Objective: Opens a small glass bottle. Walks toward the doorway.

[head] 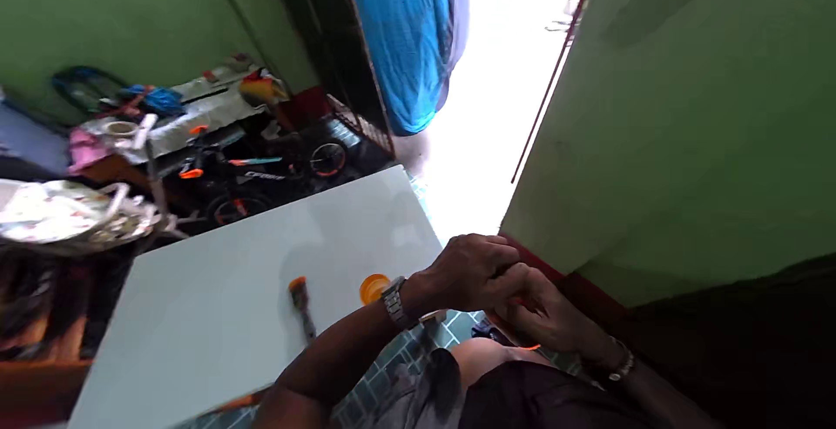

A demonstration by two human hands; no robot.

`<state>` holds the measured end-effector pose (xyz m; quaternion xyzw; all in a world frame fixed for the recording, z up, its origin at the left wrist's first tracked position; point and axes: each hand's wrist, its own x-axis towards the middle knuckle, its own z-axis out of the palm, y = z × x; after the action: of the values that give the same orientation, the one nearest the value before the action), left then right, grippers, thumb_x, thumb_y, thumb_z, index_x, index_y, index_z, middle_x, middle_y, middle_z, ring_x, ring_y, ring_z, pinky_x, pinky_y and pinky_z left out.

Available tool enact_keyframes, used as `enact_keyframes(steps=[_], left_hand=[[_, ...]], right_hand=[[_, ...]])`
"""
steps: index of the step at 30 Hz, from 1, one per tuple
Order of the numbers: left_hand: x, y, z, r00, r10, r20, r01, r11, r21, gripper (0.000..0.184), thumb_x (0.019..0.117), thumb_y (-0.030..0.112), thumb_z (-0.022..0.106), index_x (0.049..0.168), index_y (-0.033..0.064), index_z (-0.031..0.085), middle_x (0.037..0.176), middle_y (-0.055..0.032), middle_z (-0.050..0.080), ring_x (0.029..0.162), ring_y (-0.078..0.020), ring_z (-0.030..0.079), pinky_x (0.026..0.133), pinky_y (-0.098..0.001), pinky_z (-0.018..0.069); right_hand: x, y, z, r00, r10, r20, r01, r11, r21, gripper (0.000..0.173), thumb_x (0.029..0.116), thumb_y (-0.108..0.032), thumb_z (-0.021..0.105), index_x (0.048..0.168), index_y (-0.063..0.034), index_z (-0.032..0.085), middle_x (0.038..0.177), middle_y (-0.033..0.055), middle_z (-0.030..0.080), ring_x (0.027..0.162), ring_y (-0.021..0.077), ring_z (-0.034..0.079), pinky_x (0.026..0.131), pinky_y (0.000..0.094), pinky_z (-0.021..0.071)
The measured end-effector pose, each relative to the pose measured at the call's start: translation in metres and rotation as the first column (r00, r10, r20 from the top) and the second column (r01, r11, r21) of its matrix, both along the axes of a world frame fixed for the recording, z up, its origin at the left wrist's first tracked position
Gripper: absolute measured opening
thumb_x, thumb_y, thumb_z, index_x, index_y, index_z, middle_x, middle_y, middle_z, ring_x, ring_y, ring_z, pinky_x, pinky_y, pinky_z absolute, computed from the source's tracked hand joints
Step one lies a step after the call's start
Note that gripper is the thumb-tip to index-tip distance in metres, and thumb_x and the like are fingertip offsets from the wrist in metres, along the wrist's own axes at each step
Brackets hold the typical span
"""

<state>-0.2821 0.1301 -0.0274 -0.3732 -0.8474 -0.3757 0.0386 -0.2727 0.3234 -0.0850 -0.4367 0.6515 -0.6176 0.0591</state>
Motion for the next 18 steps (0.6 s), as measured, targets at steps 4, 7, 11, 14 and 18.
enact_keyframes(steps=[4,7,11,14,18], left_hand=[[0.007,0.002,-0.002,0.996,0.067,-0.059,-0.068,0.997,-0.026,0.037,0.1022,0.025,0.054,0.069,0.0082,0.055,0.065,-0.0046,0.050,0.058,-0.0170,0.052,0.051,-0.0346,0.0415],[0.009,0.004,0.000,0.993,0.107,-0.056,-0.106,0.994,0.015,0.036,0.1017,0.021,0.051,0.068,0.0071,0.055,0.063,-0.0044,0.049,0.056,-0.0161,0.051,0.052,-0.0338,0.0405],[0.011,-0.005,0.010,0.988,0.153,0.025,-0.155,0.979,0.133,0.037,0.1031,0.018,0.049,0.072,0.0039,0.064,0.065,-0.0009,0.055,0.060,-0.0075,0.054,0.055,-0.0254,0.0461],[0.013,-0.011,0.020,0.976,0.202,0.076,-0.214,0.952,0.218,0.041,0.1029,0.017,0.045,0.063,0.0096,0.051,0.062,0.0030,0.047,0.055,-0.0042,0.045,0.050,-0.0212,0.0370],[0.028,-0.013,0.013,0.922,0.294,0.252,-0.381,0.804,0.456,0.047,0.1107,0.048,0.033,0.079,0.0184,0.051,0.072,0.0059,0.048,0.060,-0.0038,0.043,0.052,-0.0179,0.0358]], right_hand=[[-0.009,0.000,0.001,1.000,0.013,-0.013,-0.012,0.999,0.041,0.022,0.0916,-0.024,0.075,0.109,-0.0125,0.067,0.097,-0.0052,0.069,0.087,-0.0006,0.065,0.078,0.0200,0.0574],[-0.017,0.003,0.009,0.997,0.071,-0.004,-0.070,0.993,0.092,0.033,0.0844,-0.028,0.083,0.109,-0.0119,0.067,0.096,-0.0035,0.069,0.086,0.0007,0.064,0.078,0.0216,0.0574],[-0.032,0.011,0.020,0.985,0.170,-0.003,-0.163,0.951,0.263,0.071,0.0795,-0.038,0.087,0.138,-0.0110,0.056,0.117,0.0006,0.069,0.107,0.0037,0.065,0.095,0.0273,0.0568],[-0.032,0.012,0.010,0.991,0.125,0.036,-0.131,0.955,0.265,0.073,0.0803,-0.039,0.085,0.141,-0.0136,0.054,0.110,0.0003,0.072,0.101,0.0052,0.068,0.089,0.0304,0.0590],[-0.025,0.011,0.017,0.999,0.036,0.011,-0.038,0.958,0.283,0.074,0.0815,-0.050,0.081,0.141,-0.0151,0.054,0.106,-0.0020,0.070,0.094,0.0044,0.067,0.081,0.0296,0.0596]])
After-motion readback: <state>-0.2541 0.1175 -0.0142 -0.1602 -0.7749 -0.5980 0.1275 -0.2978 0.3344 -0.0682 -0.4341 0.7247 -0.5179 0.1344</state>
